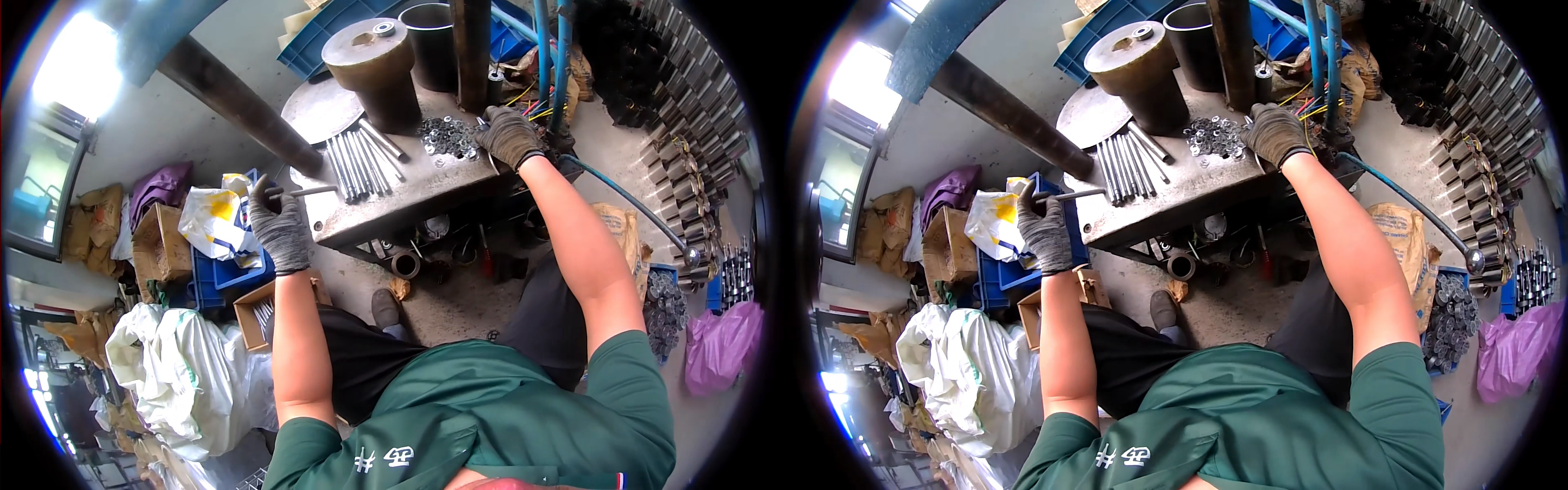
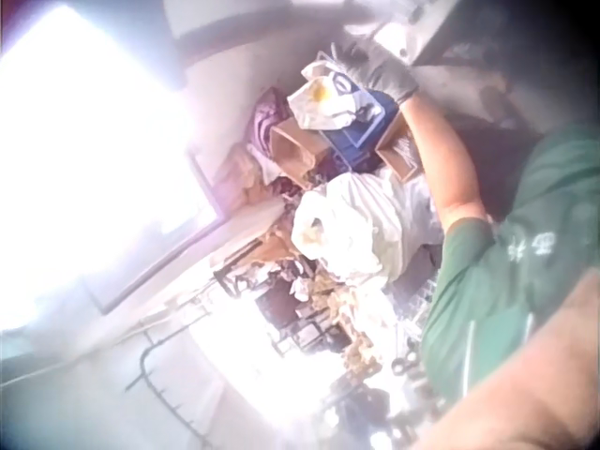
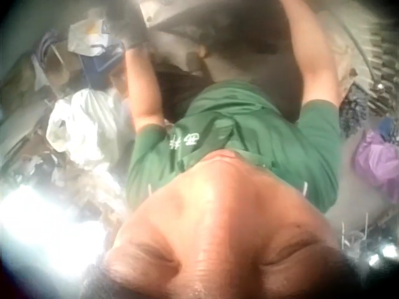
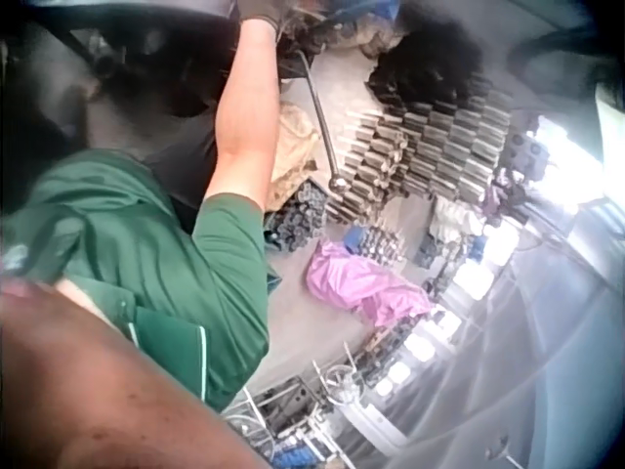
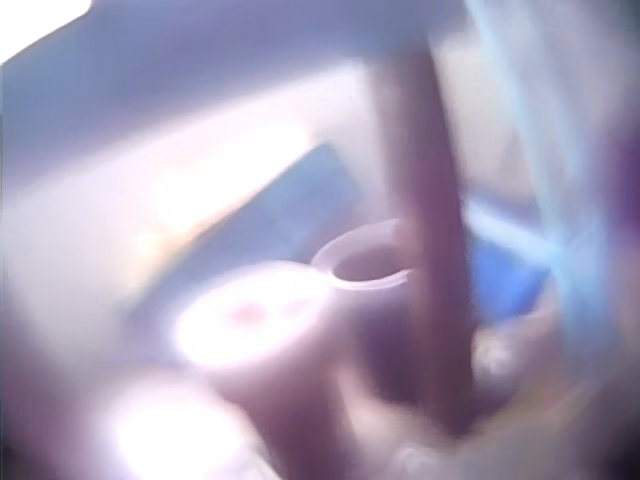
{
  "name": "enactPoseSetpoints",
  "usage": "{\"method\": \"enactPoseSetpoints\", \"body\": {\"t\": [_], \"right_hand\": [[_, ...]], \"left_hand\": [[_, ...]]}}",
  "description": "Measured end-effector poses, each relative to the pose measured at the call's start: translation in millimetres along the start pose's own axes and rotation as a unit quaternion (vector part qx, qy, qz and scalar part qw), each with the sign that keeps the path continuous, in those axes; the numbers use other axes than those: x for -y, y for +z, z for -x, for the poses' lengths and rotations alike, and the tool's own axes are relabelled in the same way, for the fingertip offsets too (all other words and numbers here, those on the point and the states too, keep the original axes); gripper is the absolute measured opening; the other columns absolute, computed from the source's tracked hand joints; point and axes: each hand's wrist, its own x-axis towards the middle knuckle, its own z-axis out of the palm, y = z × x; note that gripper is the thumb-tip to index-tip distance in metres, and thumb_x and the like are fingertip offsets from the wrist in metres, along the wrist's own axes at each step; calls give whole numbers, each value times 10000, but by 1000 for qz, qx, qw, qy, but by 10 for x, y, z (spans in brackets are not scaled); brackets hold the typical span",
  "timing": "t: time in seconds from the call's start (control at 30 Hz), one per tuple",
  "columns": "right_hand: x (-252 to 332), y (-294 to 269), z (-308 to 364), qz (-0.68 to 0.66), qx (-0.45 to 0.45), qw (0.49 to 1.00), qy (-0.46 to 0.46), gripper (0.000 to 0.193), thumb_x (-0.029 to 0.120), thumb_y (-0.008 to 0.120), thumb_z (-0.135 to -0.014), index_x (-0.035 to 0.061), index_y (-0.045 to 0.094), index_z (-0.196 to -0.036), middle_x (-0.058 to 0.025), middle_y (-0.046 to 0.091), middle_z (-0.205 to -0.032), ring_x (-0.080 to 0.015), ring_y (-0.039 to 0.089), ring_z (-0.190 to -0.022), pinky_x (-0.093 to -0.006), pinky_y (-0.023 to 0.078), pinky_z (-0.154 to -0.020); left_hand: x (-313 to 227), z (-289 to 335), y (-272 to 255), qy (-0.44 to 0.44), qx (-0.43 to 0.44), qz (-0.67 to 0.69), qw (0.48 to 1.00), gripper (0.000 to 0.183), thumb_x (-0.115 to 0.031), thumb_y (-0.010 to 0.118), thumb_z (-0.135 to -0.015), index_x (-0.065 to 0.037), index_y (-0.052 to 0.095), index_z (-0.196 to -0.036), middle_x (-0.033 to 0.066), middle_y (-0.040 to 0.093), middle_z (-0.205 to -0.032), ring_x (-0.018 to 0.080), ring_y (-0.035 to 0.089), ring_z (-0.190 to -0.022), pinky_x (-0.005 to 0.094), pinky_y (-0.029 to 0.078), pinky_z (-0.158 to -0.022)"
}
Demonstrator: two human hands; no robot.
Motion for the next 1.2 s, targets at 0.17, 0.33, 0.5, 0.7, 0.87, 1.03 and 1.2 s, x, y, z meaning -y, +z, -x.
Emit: {"method": "enactPoseSetpoints", "body": {"t": [0.17, 0.33, 0.5, 0.7, 0.87, 1.03, 1.2], "right_hand": [[63, -208, 94, -213, -31, 975, 58, 393, 323, 803, -825, 31, 761, -1084, -175, 763, -970, -283, 733, -935, -386, 563, -888], [-155, -276, 151, -717, -8, 690, 94, 223, 212, 742, -901, 30, 726, -1028, -42, 719, -871, -143, 653, -739, -289, 544, -684], [14, -626, 586, -910, 150, 347, 169, 425, 421, 679, -960, 19, 670, -1100, -164, 705, -1059, -320, 696, -1011, -551, 579, -938], [-14, -515, 750, -900, 269, 323, 117, 341, 296, 606, -1002, 97, 558, -1276, -229, 670, -1201, -369, 699, -1070, -542, 617, -860], [-115, -512, 851, -825, 174, 506, 183, 281, 258, 631, -991, 52, 577, -1174, -134, 717, -1050, -273, 736, -904, -438, 620, -753], [-199, -514, 899, -789, 128, 564, 208, 248, 234, 632, -985, 73, 573, -1164, -113, 707, -1058, -227, 729, -853, -415, 623, -723], [-362, -447, 965, -788, 139, 565, 201, 366, 240, 667, -977, 78, 535, -1277, -127, 695, -1111, -235, 726, -926, -403, 616, -755]], "left_hand": [[60, -49, 118, 7, -21, 83, 996, 318, 17, 709, -928, -50, 686, -1238, 15, 666, -962, 96, 621, -839, 234, 538, -832], [209, -103, 361, -23, 109, 32, 993, 188, -52, 730, -956, -29, 712, -1142, 8, 698, -947, 99, 602, -848, 258, 511, -821], [106, 102, 548, 5, 163, -5, 987, 143, -66, 643, -1016, -5, 666, -1143, 68, 694, -1034, 167, 619, -893, 319, 509, -870], [-382, 561, 1101, 140, 278, -29, 950, 232, -38, 654, -956, -26, 643, -1188, 98, 641, -991, 213, 627, -799, 320, 537, -757], [-667, 804, 1554, 159, 368, -125, 908, 290, -167, 714, -915, -95, 712, -1196, 178, 648, -1102, 359, 687, -951, 438, 558, -847], [-811, 751, 1664, 144, 430, -253, 855, 365, -316, 751, -898, -64, 739, -1163, 190, 642, -1088, 355, 677, -969, 450, 560, -851], [-742, 900, 1526, 219, 433, -225, 845, 314, -289, 772, -868, -75, 742, -1096, 153, 650, -1036, 343, 666, -943, 449, 556, -820]]}}
